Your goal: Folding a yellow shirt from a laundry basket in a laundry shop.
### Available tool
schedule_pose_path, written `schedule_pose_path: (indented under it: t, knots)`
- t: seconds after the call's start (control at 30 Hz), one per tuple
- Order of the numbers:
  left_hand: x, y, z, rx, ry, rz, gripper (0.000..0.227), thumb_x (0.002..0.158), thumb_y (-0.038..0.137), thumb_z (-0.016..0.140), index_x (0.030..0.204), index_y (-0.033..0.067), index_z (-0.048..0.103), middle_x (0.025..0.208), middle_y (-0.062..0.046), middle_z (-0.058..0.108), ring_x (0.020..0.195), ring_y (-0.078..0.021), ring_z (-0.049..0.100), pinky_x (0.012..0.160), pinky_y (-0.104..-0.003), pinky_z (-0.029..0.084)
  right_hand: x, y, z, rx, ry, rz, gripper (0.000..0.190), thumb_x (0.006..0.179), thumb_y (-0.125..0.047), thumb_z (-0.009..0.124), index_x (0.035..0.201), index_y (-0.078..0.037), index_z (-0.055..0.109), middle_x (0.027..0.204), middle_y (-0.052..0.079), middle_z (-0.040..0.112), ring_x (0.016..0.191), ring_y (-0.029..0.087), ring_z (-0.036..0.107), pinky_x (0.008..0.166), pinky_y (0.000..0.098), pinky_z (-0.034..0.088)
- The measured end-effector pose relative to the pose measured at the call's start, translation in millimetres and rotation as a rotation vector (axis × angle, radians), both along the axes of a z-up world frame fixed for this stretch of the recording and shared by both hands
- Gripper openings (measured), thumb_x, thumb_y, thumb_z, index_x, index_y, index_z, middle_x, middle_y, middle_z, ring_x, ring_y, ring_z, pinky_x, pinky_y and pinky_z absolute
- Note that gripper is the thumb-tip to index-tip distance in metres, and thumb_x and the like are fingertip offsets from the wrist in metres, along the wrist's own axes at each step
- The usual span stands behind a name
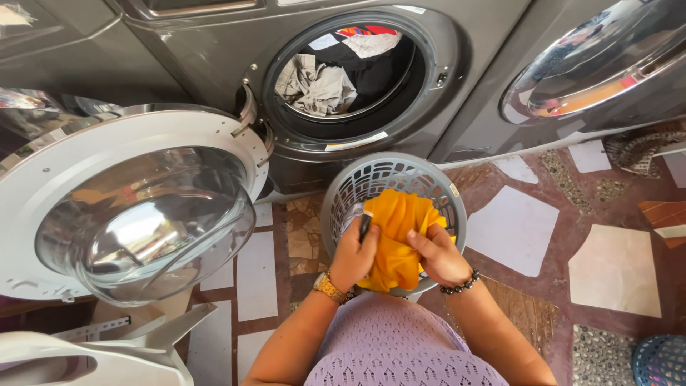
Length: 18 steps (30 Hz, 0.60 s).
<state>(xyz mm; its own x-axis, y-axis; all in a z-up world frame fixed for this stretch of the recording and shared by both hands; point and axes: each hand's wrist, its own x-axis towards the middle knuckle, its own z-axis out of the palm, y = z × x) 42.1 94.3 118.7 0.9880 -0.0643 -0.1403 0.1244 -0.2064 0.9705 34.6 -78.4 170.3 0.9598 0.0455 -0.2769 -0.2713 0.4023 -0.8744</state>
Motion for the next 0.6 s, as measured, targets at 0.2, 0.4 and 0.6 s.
schedule_pose_path:
  t: [0.2, 0.4, 0.6]
  knots:
    - [19.3, -4.6, -6.0, -0.461, 0.167, 0.326, 0.044, 0.107, 0.036, 0.049, 0.135, 0.0023, 0.057, 0.124, -0.015, 0.066, 0.114, -0.0228, 0.061, 0.100, -0.040, 0.050, 2.9, -42.1, -34.5, -0.570, -0.308, 0.564, 0.081, 0.070, -0.042, 0.096, 0.136, -0.009, 0.060, 0.130, 0.014, 0.066, 0.133, 0.036, 0.055, 0.112, 0.0559, 0.035]
    - [34.2, -5.2, -26.9, -0.830, 0.346, 0.235, 0.064, 0.103, 0.044, 0.058, 0.150, 0.0041, 0.042, 0.131, -0.019, 0.063, 0.117, -0.0280, 0.062, 0.099, -0.047, 0.052, -5.7, -56.5, -88.5, -0.514, -0.143, 0.537, 0.030, 0.104, -0.022, 0.054, 0.091, -0.003, 0.072, 0.078, 0.011, 0.074, 0.075, 0.022, 0.068, 0.079, 0.0412, 0.055]
    - [5.2, -9.7, -28.2, -0.181, 0.091, -0.294, 0.063, 0.105, 0.050, 0.044, 0.089, -0.0052, 0.070, 0.078, -0.023, 0.063, 0.080, -0.0316, 0.059, 0.074, -0.048, 0.047, 6.4, -55.4, -67.5, 0.051, 0.135, -0.044, 0.027, 0.107, -0.023, 0.059, 0.096, 0.001, 0.064, 0.078, 0.013, 0.067, 0.070, 0.025, 0.070, 0.066, 0.0404, 0.060]
